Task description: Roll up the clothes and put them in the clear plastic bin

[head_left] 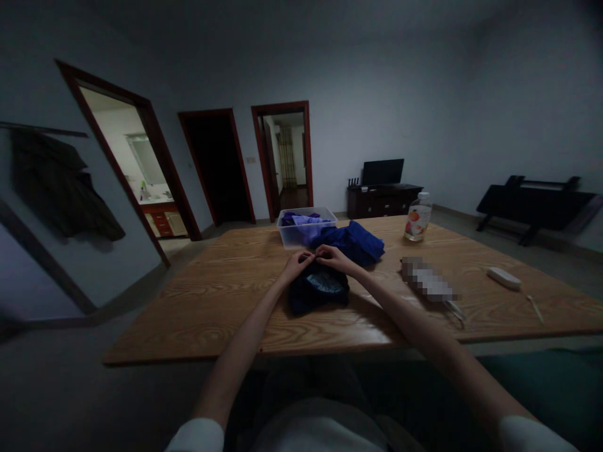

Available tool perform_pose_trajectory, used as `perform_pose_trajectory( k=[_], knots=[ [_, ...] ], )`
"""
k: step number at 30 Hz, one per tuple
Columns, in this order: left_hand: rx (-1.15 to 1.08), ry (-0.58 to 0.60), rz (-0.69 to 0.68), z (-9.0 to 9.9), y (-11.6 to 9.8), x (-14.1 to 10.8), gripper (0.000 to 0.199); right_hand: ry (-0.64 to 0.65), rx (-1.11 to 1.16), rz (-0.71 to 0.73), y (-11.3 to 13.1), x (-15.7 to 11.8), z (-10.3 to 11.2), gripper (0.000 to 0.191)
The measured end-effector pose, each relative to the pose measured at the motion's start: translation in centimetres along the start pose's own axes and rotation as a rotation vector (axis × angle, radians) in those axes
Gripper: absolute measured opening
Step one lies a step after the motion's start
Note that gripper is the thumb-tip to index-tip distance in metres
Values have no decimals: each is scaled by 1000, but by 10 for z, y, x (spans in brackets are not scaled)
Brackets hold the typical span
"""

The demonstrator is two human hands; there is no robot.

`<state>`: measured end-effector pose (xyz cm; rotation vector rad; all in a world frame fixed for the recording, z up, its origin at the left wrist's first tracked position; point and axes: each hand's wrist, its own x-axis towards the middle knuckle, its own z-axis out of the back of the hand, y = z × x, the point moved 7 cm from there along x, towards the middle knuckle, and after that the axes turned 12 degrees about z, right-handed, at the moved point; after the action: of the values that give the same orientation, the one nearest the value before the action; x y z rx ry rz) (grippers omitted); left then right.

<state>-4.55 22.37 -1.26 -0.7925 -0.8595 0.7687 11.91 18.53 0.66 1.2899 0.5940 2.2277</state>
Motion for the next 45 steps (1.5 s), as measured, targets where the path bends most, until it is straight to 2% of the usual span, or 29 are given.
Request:
perform_pose_trajectory(
  k=[4,9,16,19,24,33,38,45],
  knots=[
    [-25,14,-13,1,-4,-2,37,6,0,-3,1,0,0,36],
    [-60,-43,-25,5,-5,-2,32,-38,28,-31,2,0,2,38],
    [-45,-68,-62,6,-11,-5,29,-35,65,-122,-16,-4,1,42],
    [-30,-68,-59,5,-12,-6,30,-14,86,-109,-19,-3,0,43],
    [-31,-99,-43,6,-9,-5,34,-26,5,-35,-8,0,3,37],
    [16,-18,11,2,-6,-4,39,-30,-23,-13,5,-1,4,35],
    [-32,0,0,2,-8,-4,37,-14,9,-34,5,-1,2,37],
    [-50,-69,-40,6,-11,-4,32,-28,45,-73,-8,-3,2,39]
  ],
)
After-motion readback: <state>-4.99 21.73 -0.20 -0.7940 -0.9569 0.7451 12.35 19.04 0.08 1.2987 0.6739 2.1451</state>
